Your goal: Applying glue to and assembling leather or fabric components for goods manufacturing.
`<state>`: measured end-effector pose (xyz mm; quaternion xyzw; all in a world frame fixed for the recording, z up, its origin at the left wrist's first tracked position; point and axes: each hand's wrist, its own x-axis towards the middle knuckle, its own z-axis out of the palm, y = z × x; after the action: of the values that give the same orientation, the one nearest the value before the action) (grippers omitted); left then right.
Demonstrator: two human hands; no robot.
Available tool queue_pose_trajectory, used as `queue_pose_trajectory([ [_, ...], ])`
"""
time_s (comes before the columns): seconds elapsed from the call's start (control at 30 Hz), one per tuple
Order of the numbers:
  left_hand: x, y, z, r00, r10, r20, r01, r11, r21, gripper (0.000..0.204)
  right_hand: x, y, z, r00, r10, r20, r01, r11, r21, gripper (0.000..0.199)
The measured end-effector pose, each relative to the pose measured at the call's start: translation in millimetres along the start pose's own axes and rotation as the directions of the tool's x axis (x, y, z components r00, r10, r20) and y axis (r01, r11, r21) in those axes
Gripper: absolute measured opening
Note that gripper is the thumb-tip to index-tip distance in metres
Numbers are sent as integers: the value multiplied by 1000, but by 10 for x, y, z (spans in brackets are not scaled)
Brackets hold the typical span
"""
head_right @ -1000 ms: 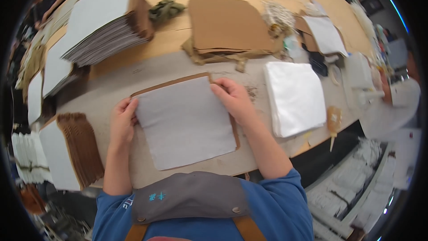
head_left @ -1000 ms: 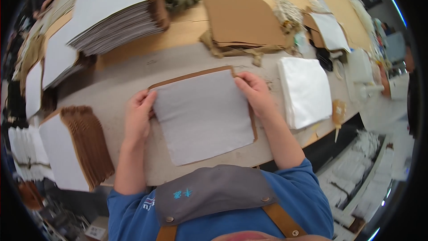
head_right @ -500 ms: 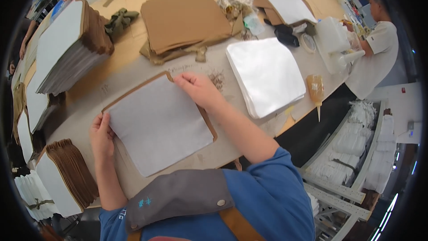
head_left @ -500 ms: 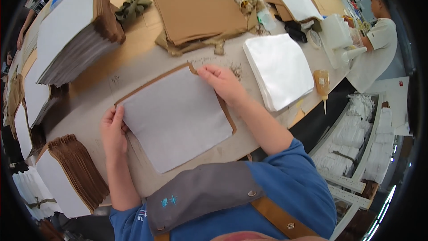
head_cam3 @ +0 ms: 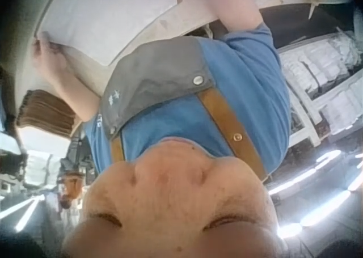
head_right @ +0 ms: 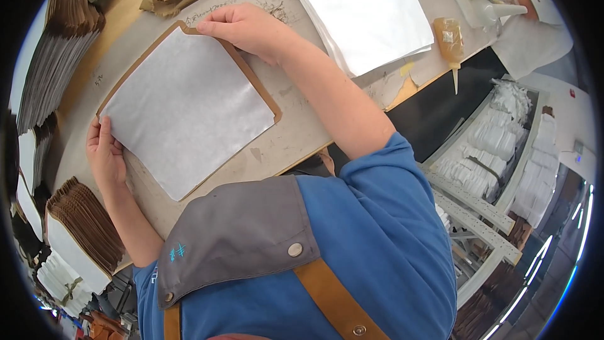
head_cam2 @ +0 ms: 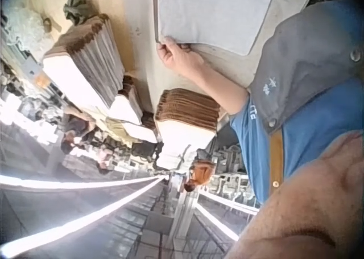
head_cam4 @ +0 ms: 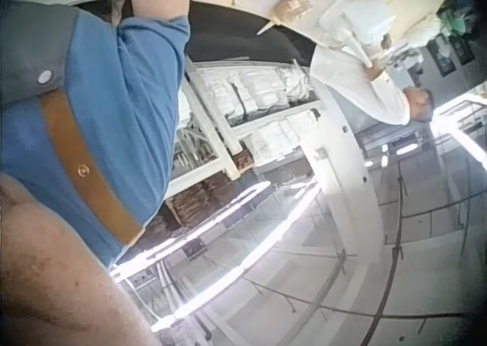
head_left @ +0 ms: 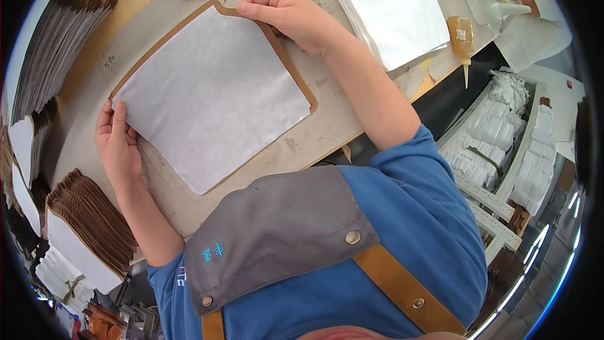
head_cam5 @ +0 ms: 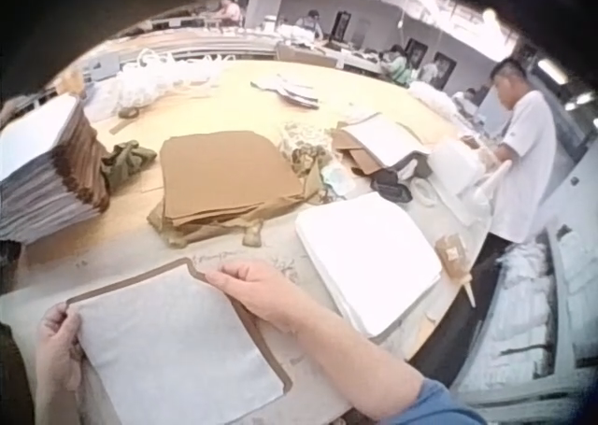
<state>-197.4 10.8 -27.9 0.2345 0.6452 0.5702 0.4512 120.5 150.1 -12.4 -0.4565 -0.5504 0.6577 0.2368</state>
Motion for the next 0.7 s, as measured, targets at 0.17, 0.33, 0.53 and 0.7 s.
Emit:
queue_pose_trajectory([
  [0.17,-10,-42,-125,999,21,28,-21,1000,21,21,15,13,22,999,-39,23,40,997,-68,31],
  [0.33,-88,-28,-65,999,28,27,-27,1000,-12,24,115,74,82,998,-57,8,57,997,-54,31],
  [0.53,-118,80,-100,996,69,50,-75,989,130,29,202,-125,142,1000,-23,15,23,1000,13,28],
  [0.7,-137,194,160,833,551,40,-474,677,563,30,258,-133,166,1000,-7,-17,6,998,-61,29],
])
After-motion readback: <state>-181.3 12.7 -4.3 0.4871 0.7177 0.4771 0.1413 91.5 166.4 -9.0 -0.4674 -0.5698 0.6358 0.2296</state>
